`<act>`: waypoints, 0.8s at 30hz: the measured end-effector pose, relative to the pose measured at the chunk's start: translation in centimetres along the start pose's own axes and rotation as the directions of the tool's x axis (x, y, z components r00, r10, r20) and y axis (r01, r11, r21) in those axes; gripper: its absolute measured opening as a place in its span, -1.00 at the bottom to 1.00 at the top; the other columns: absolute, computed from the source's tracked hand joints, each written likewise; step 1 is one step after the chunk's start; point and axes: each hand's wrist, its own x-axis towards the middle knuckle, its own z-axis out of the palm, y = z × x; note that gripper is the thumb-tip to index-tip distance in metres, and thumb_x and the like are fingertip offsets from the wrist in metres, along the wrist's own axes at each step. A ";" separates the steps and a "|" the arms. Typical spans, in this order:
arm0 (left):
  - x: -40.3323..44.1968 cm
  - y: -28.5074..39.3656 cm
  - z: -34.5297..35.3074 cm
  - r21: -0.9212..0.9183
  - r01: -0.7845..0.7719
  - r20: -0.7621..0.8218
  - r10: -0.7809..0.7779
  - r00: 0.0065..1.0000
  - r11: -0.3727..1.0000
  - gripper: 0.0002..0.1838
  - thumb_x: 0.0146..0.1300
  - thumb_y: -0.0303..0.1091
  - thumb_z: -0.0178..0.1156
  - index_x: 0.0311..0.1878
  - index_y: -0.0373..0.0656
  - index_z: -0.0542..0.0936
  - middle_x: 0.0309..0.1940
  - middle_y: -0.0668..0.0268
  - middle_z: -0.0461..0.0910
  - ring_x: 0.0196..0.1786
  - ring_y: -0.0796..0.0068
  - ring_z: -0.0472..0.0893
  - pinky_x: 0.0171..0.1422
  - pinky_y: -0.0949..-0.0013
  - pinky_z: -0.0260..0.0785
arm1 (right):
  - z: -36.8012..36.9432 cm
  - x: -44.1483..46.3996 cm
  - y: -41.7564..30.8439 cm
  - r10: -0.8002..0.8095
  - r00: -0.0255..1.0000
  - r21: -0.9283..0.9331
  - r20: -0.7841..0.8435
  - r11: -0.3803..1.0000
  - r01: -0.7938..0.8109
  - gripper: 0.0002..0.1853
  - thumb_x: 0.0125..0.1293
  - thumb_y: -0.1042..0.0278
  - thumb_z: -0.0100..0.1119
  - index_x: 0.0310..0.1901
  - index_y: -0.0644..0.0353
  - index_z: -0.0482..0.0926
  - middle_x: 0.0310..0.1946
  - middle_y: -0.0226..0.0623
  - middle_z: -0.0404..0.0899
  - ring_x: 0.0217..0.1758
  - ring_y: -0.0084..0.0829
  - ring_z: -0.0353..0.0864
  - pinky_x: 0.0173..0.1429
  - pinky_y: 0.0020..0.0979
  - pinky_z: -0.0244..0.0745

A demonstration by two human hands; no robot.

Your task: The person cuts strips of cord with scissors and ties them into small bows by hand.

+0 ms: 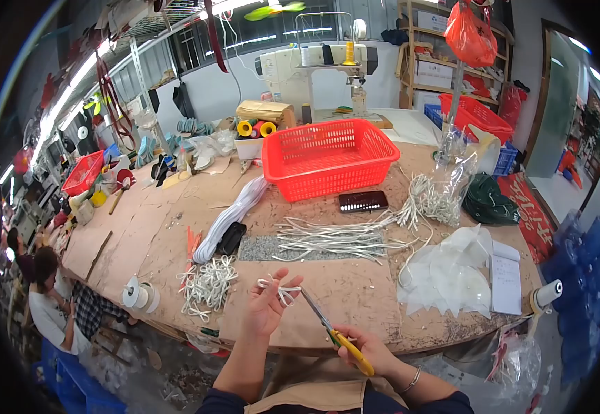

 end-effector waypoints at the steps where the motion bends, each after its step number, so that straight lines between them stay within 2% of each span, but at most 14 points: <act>1: 0.0 0.0 0.1 0.024 -0.029 0.014 0.028 0.999 0.999 -0.90 0.25 -0.46 0.02 -0.22 -0.15 0.52 0.01 0.21 0.43 0.09 0.02 0.43 0.04 0.18 0.44 | 0.0 0.0 -0.1 0.000 1.000 0.002 -0.002 1.000 0.000 -0.43 0.19 0.22 0.16 0.20 0.15 0.22 -0.27 -0.33 0.40 -0.47 -0.60 0.39 -0.42 -0.60 0.34; 6: -0.2 -0.1 0.2 0.089 -0.061 -0.002 0.062 0.998 0.994 -0.89 0.24 -0.47 0.03 -0.19 -0.16 0.51 0.02 0.20 0.42 0.09 0.03 0.44 0.06 0.20 0.43 | 0.6 0.1 -1.1 0.049 0.998 0.001 -0.044 0.999 -0.049 -0.43 0.12 0.39 0.19 0.19 0.16 0.26 -0.28 -0.36 0.40 -0.49 -0.65 0.39 -0.44 -0.62 0.34; 10: -0.2 -0.5 0.2 0.095 -0.100 -0.003 0.101 0.995 0.990 -0.89 0.26 -0.46 0.00 -0.22 -0.15 0.51 0.00 0.19 0.44 0.07 0.02 0.45 0.02 0.20 0.46 | 0.9 0.2 -1.1 0.031 0.996 -0.050 -0.086 0.998 -0.035 -0.43 0.10 0.44 0.19 0.19 0.15 0.27 -0.33 -0.41 0.41 -0.52 -0.68 0.37 -0.46 -0.65 0.33; 13: -0.2 -0.6 0.3 0.075 -0.095 -0.026 0.097 0.995 0.993 -0.89 0.26 -0.46 0.00 -0.21 -0.14 0.51 -0.02 0.20 0.45 0.06 0.03 0.46 0.03 0.21 0.46 | 1.1 0.2 -1.3 0.086 0.991 -0.012 -0.107 0.996 -0.088 -0.48 0.15 0.48 0.17 0.18 0.09 0.32 -0.37 -0.48 0.44 -0.47 -0.71 0.40 -0.41 -0.66 0.34; 15: -0.3 -0.6 0.3 0.053 -0.064 -0.063 0.068 0.996 0.996 -0.90 0.26 -0.47 0.01 -0.22 -0.14 0.51 -0.02 0.20 0.46 0.07 0.04 0.45 0.04 0.21 0.45 | 1.6 0.2 -1.5 -0.018 0.992 -0.106 -0.121 0.994 0.005 -0.50 0.16 0.53 0.14 0.17 0.13 0.31 -0.34 -0.46 0.46 -0.37 -0.70 0.48 -0.30 -0.65 0.40; 17: -0.2 -0.5 0.1 0.031 -0.040 -0.100 0.043 0.994 0.999 -0.90 0.25 -0.47 0.01 -0.22 -0.14 0.51 -0.03 0.20 0.47 0.08 0.04 0.45 0.04 0.21 0.45 | 1.6 0.2 -1.4 -0.026 0.992 -0.133 -0.124 0.991 0.009 -0.52 0.18 0.54 0.11 0.17 0.15 0.31 -0.33 -0.46 0.47 -0.32 -0.70 0.49 -0.24 -0.65 0.40; 19: -0.1 -0.6 -0.2 0.023 -0.024 -0.172 0.028 0.985 0.999 -0.91 0.25 -0.47 0.01 -0.22 -0.14 0.50 -0.09 0.20 0.50 0.00 0.09 0.51 -0.04 0.24 0.49 | 1.3 0.5 -1.4 -0.033 0.992 -0.165 -0.119 0.986 0.013 -0.53 0.20 0.56 0.08 0.17 0.17 0.31 -0.32 -0.45 0.48 -0.27 -0.69 0.51 -0.18 -0.64 0.40; 20: 0.0 -0.5 -0.6 0.024 -0.036 -0.178 0.039 0.983 0.999 -0.91 0.25 -0.47 0.01 -0.22 -0.14 0.50 -0.09 0.20 0.50 0.00 0.09 0.51 -0.04 0.24 0.49 | 0.7 0.8 -1.3 -0.066 0.988 -0.234 -0.140 0.972 0.031 -0.54 0.16 0.52 0.13 0.13 0.17 0.35 -0.32 -0.40 0.51 -0.29 -0.62 0.53 -0.19 -0.60 0.42; 22: 0.3 -0.3 -1.7 0.126 -0.003 -0.207 0.029 0.978 0.992 -0.90 0.23 -0.46 0.06 -0.19 -0.16 0.49 -0.22 0.22 0.54 -0.16 0.26 0.59 -0.17 0.34 0.51 | 0.0 1.0 -2.1 -0.096 0.985 -0.304 -0.141 0.951 0.049 -0.55 0.12 0.49 0.18 0.09 0.17 0.39 -0.32 -0.36 0.53 -0.31 -0.55 0.55 -0.19 -0.56 0.43; 23: 0.3 0.2 -2.1 0.129 -0.011 -0.212 0.038 0.977 0.992 -0.90 0.23 -0.46 0.06 -0.19 -0.16 0.49 -0.22 0.22 0.54 -0.16 0.26 0.59 -0.17 0.34 0.51 | -0.3 0.9 -3.5 -0.227 0.962 -0.681 -0.153 0.730 0.064 -0.55 0.06 0.43 0.23 0.04 0.16 0.44 -0.31 -0.30 0.54 -0.31 -0.42 0.55 -0.19 -0.49 0.44; 24: 0.5 1.1 -2.5 0.401 0.009 -0.255 0.102 0.962 0.916 -0.87 0.20 -0.46 0.09 -0.18 -0.17 0.49 -0.27 0.23 0.55 -0.24 0.35 0.60 -0.22 0.39 0.50 | -0.7 1.0 -4.5 -0.356 0.928 -0.928 -0.111 0.371 0.032 -0.56 0.00 0.37 0.27 -0.01 0.14 0.48 -0.30 -0.23 0.54 -0.31 -0.29 0.56 -0.19 -0.42 0.45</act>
